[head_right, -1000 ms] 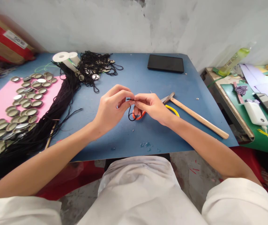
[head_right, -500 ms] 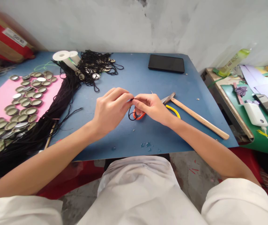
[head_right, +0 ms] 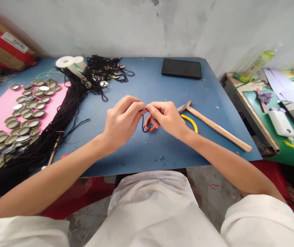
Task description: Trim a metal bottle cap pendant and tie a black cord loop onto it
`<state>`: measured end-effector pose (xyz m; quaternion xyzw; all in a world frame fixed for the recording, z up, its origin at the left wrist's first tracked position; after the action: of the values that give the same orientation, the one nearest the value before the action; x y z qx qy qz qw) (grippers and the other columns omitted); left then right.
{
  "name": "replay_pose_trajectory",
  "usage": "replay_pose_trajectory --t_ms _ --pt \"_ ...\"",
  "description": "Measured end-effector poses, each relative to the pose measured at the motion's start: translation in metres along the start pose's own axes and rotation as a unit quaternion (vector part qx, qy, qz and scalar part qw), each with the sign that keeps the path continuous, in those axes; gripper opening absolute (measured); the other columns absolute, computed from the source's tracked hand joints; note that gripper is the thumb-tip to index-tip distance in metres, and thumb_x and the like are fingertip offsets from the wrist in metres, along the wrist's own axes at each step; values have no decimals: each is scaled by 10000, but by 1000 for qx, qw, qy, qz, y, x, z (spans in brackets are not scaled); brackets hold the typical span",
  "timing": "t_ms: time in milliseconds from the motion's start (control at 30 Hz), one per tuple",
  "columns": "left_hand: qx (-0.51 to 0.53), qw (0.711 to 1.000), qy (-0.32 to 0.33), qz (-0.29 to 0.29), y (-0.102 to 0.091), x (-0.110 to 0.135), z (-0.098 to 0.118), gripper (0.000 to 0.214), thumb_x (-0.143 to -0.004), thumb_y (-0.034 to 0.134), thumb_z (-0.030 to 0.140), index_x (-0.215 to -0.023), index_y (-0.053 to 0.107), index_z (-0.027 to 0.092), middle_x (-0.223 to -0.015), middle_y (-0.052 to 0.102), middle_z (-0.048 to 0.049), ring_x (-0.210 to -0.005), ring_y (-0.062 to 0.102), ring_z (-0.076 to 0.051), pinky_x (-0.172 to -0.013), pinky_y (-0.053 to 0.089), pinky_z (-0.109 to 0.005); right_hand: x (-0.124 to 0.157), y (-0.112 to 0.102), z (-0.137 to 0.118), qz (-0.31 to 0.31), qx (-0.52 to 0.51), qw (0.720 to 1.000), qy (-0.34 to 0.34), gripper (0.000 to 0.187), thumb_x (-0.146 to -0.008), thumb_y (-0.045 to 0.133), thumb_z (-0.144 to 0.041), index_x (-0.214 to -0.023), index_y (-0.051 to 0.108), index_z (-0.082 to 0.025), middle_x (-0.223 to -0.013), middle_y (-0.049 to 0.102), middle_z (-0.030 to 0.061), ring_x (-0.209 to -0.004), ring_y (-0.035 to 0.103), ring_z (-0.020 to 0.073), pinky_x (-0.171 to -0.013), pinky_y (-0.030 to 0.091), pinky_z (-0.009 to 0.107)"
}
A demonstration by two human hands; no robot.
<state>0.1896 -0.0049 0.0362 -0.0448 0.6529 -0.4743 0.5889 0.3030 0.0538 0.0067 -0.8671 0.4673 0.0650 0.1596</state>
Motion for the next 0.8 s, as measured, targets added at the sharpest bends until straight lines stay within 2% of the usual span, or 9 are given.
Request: replay_pose_trajectory --t_ms 167,300,433,667,800 --pt "26 998 -41 -41 9 2 -6 172 -1194 499 266 -1083 624 224 -1072 735 -73 -906 666 -183 -694 402 -294 2 -9 0 42 40 998 4 503 -1087 641 -611 -774 674 -219 -498 479 -65 -476 380 115 -552 343 315" --pt "61 994 -77 -49 13 3 -9 137 -1180 508 263 -1085 602 233 -1048 726 -42 -877 658 -170 -688 401 -281 3 -8 -1 40 72 997 6 526 -1083 628 -599 -707 597 -232 -499 485 -52 -490 385 120 -550 344 318" --pt "93 989 -104 -53 14 2 -12 83 -1133 549 203 -1118 624 234 -1103 746 -37 -877 665 -163 -747 452 -283 4 -6 -2 36 92 995 2 507 -1092 603 -582 -720 590 -238 -495 487 -51 -487 377 123 -546 344 321" --pt "25 996 -75 -33 4 -1 -6 227 -1156 538 232 -975 671 211 -941 749 -44 -830 654 -173 -703 411 -306 5 -7 -6 51 128 990 -17 421 -1100 563 -411 -718 565 -234 -533 497 -46 -519 404 129 -582 351 329" --pt "131 982 -116 -74 13 -1 -13 155 -1103 571 201 -992 678 209 -963 772 -31 -837 679 -162 -727 482 -282 6 -11 -9 67 186 979 -41 393 -1096 572 -367 -730 588 -225 -606 527 -30 -602 444 143 -636 359 329"
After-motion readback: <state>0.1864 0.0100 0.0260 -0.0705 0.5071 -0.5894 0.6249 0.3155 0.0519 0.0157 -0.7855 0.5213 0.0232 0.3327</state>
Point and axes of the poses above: each hand's wrist, its own x-axis away from the middle knuckle, its own y-axis out of the palm, z = x × y, the point moved 10 cm from there along -x, towards the middle knuckle
